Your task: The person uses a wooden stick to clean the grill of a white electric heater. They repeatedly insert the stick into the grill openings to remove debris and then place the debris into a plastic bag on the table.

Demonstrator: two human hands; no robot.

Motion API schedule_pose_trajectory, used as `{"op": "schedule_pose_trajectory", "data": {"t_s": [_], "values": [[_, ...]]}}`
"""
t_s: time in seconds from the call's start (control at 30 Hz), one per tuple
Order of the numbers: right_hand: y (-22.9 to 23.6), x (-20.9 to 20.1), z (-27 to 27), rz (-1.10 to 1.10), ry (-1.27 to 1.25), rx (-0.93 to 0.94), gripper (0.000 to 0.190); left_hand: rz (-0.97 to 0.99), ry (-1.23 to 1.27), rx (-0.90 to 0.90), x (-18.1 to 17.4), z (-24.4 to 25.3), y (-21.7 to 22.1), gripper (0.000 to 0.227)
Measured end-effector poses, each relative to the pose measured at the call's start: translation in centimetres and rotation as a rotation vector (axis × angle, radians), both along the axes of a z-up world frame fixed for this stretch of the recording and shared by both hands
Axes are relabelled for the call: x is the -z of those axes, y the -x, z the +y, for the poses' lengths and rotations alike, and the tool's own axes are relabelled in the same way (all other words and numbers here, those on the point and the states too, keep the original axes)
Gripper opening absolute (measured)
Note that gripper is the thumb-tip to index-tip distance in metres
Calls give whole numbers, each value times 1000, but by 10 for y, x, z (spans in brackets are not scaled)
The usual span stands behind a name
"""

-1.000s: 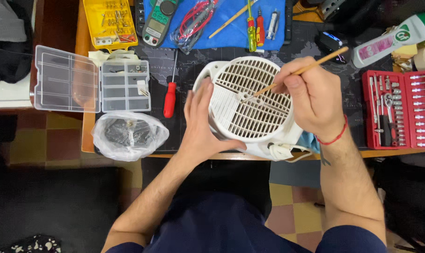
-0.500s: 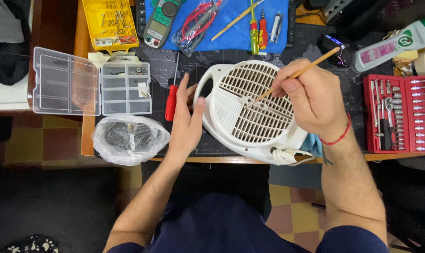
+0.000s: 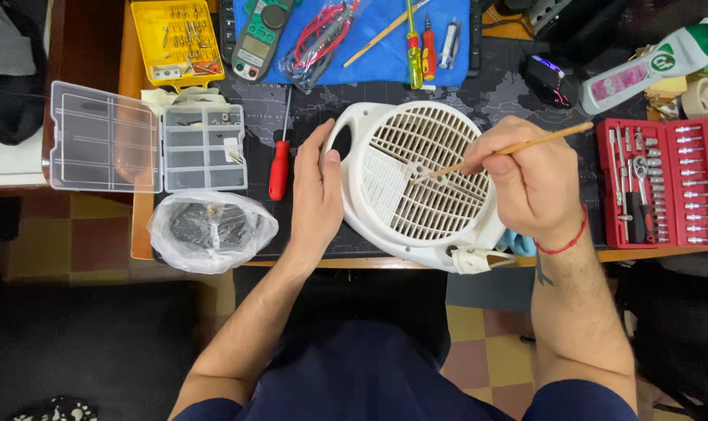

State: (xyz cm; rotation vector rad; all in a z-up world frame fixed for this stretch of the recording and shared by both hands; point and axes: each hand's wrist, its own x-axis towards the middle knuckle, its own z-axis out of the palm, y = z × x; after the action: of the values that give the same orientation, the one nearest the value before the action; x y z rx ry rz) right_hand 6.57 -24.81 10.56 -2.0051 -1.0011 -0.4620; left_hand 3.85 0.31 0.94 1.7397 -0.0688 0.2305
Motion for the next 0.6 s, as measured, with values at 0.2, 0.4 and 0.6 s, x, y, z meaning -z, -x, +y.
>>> {"op": "schedule_pose_trajectory", "data": {"t_s": [0.2,0.4,0.6], "values": [[0,6,-1,-11,-30,-9,35,-23,-7,-15,0,2,3,44],[1,2,7,-22,-25,-17,35,-2,-84,5,4,9,4,44],[-3,7,3,-29,-45,-19,35,29,-193,28,-6,17,6,44]]}}
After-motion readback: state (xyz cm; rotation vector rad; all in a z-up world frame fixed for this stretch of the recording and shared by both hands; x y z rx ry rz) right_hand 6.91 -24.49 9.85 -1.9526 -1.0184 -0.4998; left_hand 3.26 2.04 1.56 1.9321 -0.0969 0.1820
